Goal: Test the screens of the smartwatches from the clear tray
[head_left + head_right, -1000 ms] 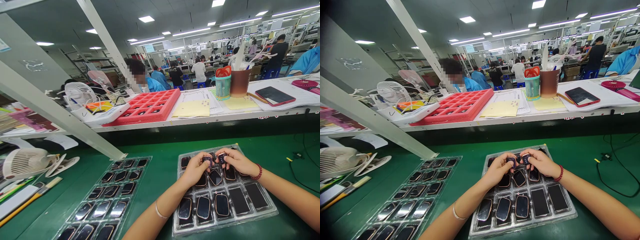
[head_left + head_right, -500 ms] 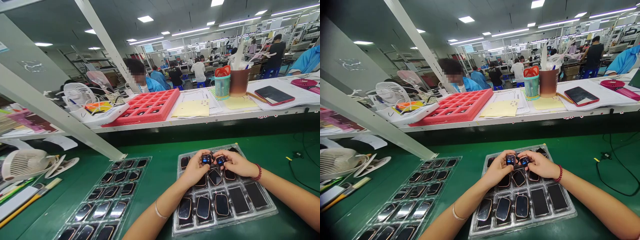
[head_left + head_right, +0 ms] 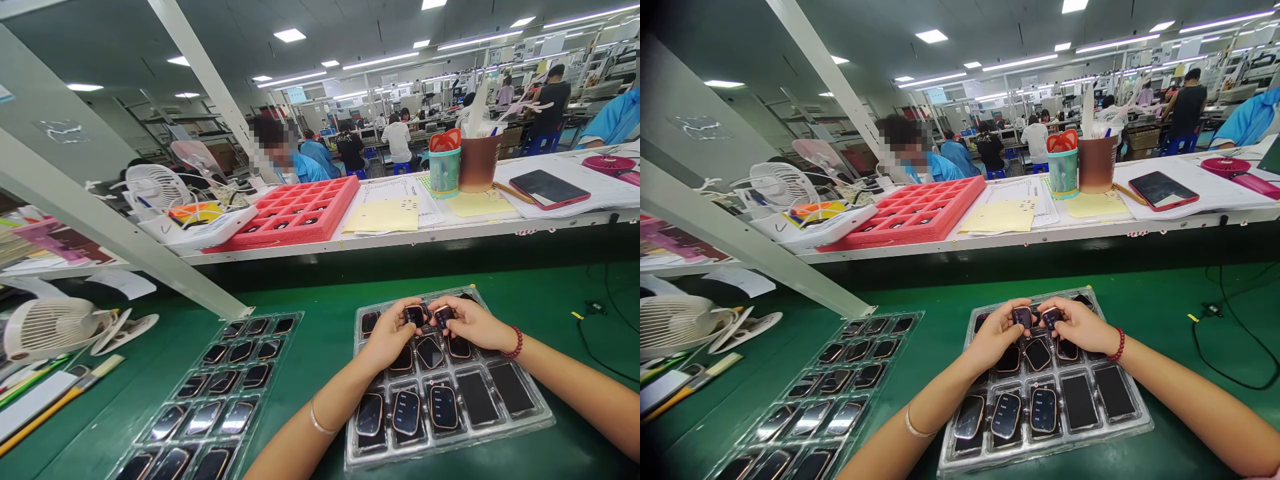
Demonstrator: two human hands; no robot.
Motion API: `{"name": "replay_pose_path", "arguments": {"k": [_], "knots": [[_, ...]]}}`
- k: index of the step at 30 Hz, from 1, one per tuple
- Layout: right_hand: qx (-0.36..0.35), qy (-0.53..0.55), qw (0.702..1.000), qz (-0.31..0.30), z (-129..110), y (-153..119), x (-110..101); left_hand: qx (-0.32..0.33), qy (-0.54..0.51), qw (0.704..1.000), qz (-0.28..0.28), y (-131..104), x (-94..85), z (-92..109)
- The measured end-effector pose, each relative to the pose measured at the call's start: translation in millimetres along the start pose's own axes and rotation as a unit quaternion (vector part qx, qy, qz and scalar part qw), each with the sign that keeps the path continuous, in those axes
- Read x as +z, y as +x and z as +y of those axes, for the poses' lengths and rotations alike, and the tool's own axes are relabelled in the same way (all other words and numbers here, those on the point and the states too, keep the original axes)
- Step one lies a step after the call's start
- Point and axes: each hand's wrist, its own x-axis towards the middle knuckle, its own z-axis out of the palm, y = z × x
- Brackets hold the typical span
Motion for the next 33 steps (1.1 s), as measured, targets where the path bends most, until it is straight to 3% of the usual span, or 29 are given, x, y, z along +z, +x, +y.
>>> {"name": "replay_pose_path", "arguments": {"k": [16, 33], "knots": [[0.034, -0.011, 0.999, -0.015, -3, -2, -2, -0.001, 0.015, 1.000, -0.011, -4, 2.7, 8], [0.040, -0.069, 0.997, -0.016, 3, -3, -7, 0.005, 0.003, 1.000, -0.005, -3, 0.3, -3]]}}
